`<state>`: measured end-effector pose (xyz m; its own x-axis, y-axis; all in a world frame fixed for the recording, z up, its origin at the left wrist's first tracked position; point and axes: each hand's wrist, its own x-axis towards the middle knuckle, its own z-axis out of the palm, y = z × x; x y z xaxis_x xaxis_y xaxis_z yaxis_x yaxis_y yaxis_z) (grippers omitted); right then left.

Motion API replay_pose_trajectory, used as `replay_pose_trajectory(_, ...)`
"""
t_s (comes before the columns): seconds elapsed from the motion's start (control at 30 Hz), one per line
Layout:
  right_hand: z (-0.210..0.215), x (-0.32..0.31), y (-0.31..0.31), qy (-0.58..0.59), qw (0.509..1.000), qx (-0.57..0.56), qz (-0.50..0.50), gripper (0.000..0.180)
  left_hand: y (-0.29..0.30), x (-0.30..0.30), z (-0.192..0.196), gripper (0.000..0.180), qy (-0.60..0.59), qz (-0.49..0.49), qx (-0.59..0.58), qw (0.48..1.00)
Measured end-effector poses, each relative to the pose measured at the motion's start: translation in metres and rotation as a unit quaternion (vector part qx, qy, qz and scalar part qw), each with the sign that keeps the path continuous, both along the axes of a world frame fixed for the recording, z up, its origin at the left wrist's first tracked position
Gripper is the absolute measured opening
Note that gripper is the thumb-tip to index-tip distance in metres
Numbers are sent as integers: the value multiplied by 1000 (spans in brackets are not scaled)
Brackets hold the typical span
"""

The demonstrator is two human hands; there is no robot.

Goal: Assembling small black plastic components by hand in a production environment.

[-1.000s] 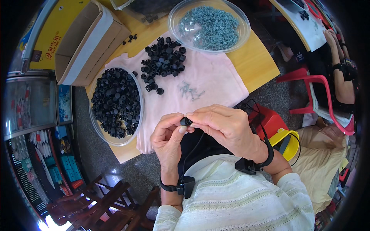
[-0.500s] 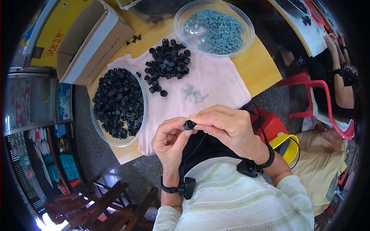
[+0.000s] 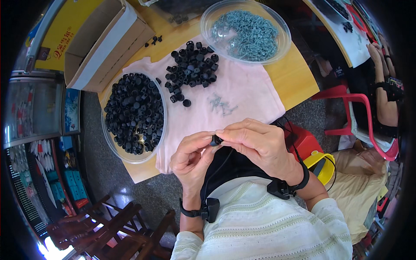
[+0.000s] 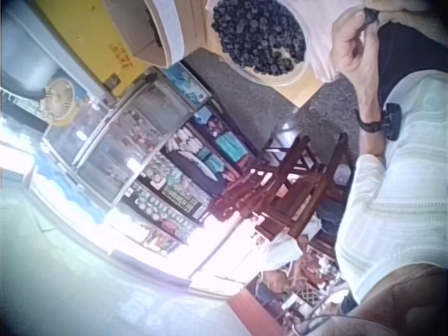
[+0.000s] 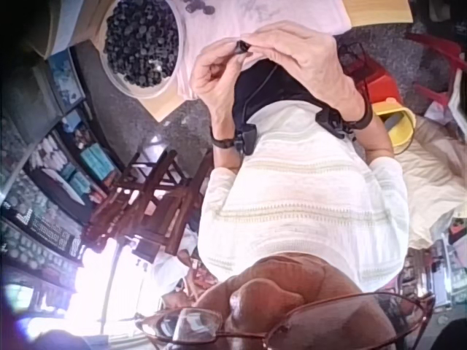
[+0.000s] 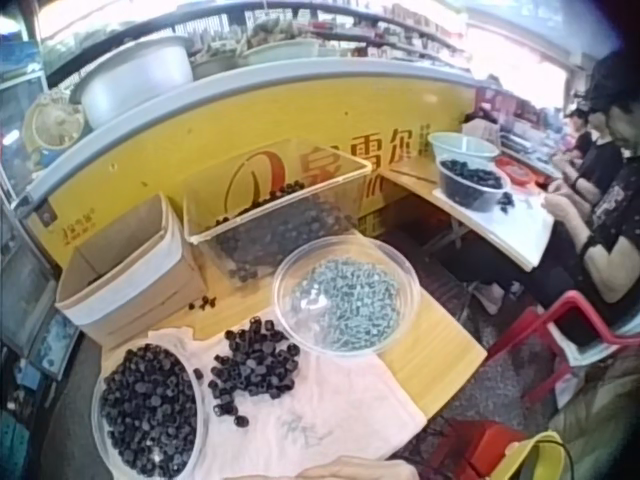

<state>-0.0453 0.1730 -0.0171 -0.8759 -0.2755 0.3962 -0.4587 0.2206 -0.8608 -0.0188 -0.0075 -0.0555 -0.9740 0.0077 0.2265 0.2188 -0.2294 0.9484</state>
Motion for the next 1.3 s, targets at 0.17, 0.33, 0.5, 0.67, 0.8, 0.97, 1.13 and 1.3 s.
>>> replay_pose_trajectory(0.17,-2,-1,0,3,1000,-11,2,35,3,-1,-2,27,-8,4,-6,1000)
replay_pose_trajectory(0.33,-4,-1,-3,0,1000,-12,-10,34,10,-3,3,27,-19,8,36,999)
replay_pose_trajectory(0.5,-4,-1,-5,38,998,34,-25,36,11,-2,-1,27,-44,20,30,998)
replay_pose_trajectory(0.67,-6,0,-8,62,996,54,-41,36,15,-2,2,24,-69,34,39,996)
replay_pose_trajectory(0.8,-5,2,-13,60,995,53,-54,38,17,-3,4,22,-96,62,57,992)
replay_pose_trajectory(0.97,-8,0,-13,65,994,64,-53,39,16,-3,3,22,-106,57,72,990)
replay_pose_trajectory(1.13,-2,-3,-7,45,997,50,-25,36,14,-2,2,23,-103,44,90,990)
replay_pose_trajectory(1.3,-3,-4,-5,50,997,50,-21,33,14,-2,2,23,-98,40,85,991)
